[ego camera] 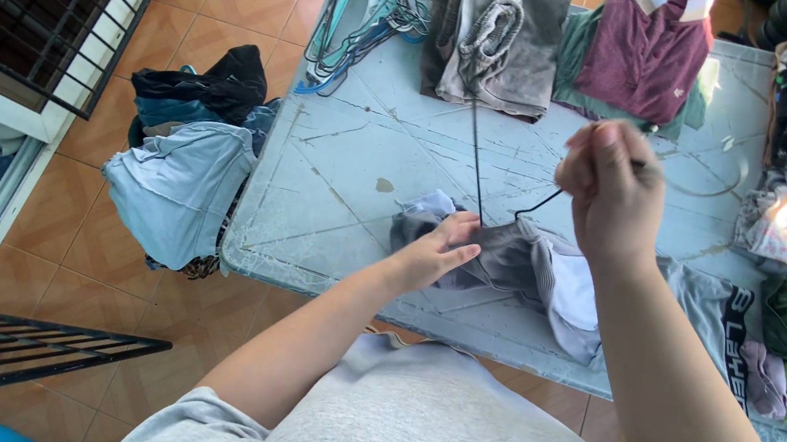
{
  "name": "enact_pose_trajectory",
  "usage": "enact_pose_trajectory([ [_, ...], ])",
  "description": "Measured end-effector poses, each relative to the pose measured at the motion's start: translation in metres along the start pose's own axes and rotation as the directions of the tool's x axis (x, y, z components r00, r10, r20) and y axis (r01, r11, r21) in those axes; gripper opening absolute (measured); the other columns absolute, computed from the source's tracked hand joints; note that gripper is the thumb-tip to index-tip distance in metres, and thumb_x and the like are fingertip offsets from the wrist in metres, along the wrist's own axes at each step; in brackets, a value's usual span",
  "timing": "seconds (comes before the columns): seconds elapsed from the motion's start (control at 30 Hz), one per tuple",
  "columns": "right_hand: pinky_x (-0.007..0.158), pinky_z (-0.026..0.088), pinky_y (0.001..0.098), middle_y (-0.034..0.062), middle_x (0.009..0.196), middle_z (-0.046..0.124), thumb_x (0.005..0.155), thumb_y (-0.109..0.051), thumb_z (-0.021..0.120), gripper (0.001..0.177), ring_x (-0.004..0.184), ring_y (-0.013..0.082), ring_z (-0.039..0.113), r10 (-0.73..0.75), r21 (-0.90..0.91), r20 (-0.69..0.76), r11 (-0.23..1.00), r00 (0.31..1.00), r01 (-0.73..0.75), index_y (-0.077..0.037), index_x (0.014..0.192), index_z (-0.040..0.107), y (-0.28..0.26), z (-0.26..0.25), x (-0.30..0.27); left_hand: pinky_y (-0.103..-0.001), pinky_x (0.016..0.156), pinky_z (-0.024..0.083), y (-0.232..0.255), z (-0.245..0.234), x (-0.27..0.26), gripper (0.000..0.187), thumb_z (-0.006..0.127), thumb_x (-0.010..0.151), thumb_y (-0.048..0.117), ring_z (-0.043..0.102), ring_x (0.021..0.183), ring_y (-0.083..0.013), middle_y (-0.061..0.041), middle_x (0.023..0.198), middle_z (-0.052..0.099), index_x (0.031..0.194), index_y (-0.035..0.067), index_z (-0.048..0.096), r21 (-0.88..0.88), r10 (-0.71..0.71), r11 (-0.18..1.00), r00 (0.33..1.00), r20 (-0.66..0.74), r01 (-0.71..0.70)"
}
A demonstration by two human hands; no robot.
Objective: The recorder is folding several items of clothing on a table including shorts, a shirt, and leopard-print items.
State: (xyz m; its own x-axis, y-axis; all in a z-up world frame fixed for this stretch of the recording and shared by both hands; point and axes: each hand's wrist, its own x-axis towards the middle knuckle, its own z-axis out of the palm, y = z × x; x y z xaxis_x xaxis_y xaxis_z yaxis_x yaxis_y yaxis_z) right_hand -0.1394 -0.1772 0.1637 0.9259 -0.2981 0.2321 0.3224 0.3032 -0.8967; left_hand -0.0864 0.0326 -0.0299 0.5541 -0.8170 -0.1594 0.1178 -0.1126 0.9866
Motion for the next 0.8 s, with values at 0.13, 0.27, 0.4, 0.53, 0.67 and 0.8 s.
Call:
enact_pose_trajectory([
  [0.13, 0.068, 0.036, 0.0305, 0.0, 0.076, 0.041, 0.119, -0.026, 0.049, 0.029, 0.068, 0.0115, 0.038, -0.051, 0.075, -0.07, 0.996, 0.996, 0.056, -0.002, 0.105, 0.061, 0.016, 0.002, 0.036, -0.036, 0.112, 0.042, -0.009, -0.021, -0.002, 0.066, 0.056, 0.106, 0.035, 0.054, 0.128, -0.0222, -0.016, 0.134, 0.056, 0.16, 0.013, 0.024, -0.283, -0.002, 0.959, 1.0, -0.013, -0.002],
  [0.27, 0.068, 0.036, 0.0288, -0.0006, 0.075, 0.039, 0.12, -0.031, 0.049, 0.029, 0.067, 0.0113, 0.038, 0.048, 0.27, -0.07, 0.963, 0.996, -0.027, -0.005, 0.109, 0.058, 0.049, 0.003, 0.056, -0.028, 0.084, 0.05, -0.012, -0.059, -0.005, 0.056, 0.055, 0.107, 0.036, 0.061, 0.098, -0.0159, -0.011, 0.114, 0.062, 0.153, 0.011, 0.036, -0.271, 0.047, 0.955, 0.965, -0.259, -0.12],
  [0.4, 0.07, 0.038, 0.0295, 0.0005, 0.078, 0.042, 0.116, -0.035, 0.047, 0.029, 0.071, 0.013, 0.042, 0.252, 0.469, -0.089, 0.864, 0.964, -0.183, -0.008, 0.108, 0.056, 0.095, 0.01, 0.084, -0.024, 0.059, 0.05, 0.039, -0.11, -0.026, 0.041, 0.051, 0.108, 0.04, 0.062, 0.063, -0.0127, -0.008, 0.09, 0.066, 0.135, 0.009, 0.056, -0.444, -0.056, 0.895, 0.979, -0.194, -0.037],
  [0.53, 0.069, 0.04, 0.0296, -0.0004, 0.078, 0.044, 0.113, -0.036, 0.048, 0.027, 0.07, 0.0128, 0.043, 0.416, 0.487, -0.144, 0.82, 0.898, -0.302, -0.01, 0.107, 0.056, 0.138, 0.025, 0.118, -0.025, 0.049, 0.045, 0.065, -0.161, -0.039, 0.035, 0.052, 0.107, 0.038, 0.057, 0.05, -0.0138, -0.012, 0.076, 0.066, 0.13, 0.012, 0.057, -0.487, -0.048, 0.873, 0.988, -0.148, -0.031],
  [0.67, 0.073, 0.043, 0.0314, 0.0008, 0.081, 0.047, 0.116, -0.037, 0.054, 0.029, 0.075, 0.0145, 0.047, 0.454, 0.5, -0.022, 0.777, 0.891, -0.383, -0.009, 0.112, 0.057, 0.191, 0.038, 0.165, -0.026, 0.047, 0.044, 0.058, -0.22, -0.025, 0.034, 0.047, 0.108, 0.039, 0.056, 0.049, -0.0131, -0.011, 0.071, 0.064, 0.123, 0.01, 0.057, -0.505, -0.108, 0.863, 0.98, -0.167, 0.009],
  [0.8, 0.09, 0.051, 0.0402, 0.0086, 0.103, 0.062, 0.1, -0.043, 0.053, 0.03, 0.099, 0.0208, 0.059, 0.655, 0.353, -0.152, 0.735, 0.74, -0.579, -0.018, 0.114, 0.057, 0.191, 0.108, 0.217, -0.026, 0.043, 0.037, 0.027, -0.28, 0.011, 0.031, 0.045, 0.111, 0.038, 0.053, 0.05, -0.0107, -0.006, 0.064, 0.056, 0.11, 0.009, 0.055, -0.536, -0.127, 0.842, 0.941, -0.314, -0.065],
])
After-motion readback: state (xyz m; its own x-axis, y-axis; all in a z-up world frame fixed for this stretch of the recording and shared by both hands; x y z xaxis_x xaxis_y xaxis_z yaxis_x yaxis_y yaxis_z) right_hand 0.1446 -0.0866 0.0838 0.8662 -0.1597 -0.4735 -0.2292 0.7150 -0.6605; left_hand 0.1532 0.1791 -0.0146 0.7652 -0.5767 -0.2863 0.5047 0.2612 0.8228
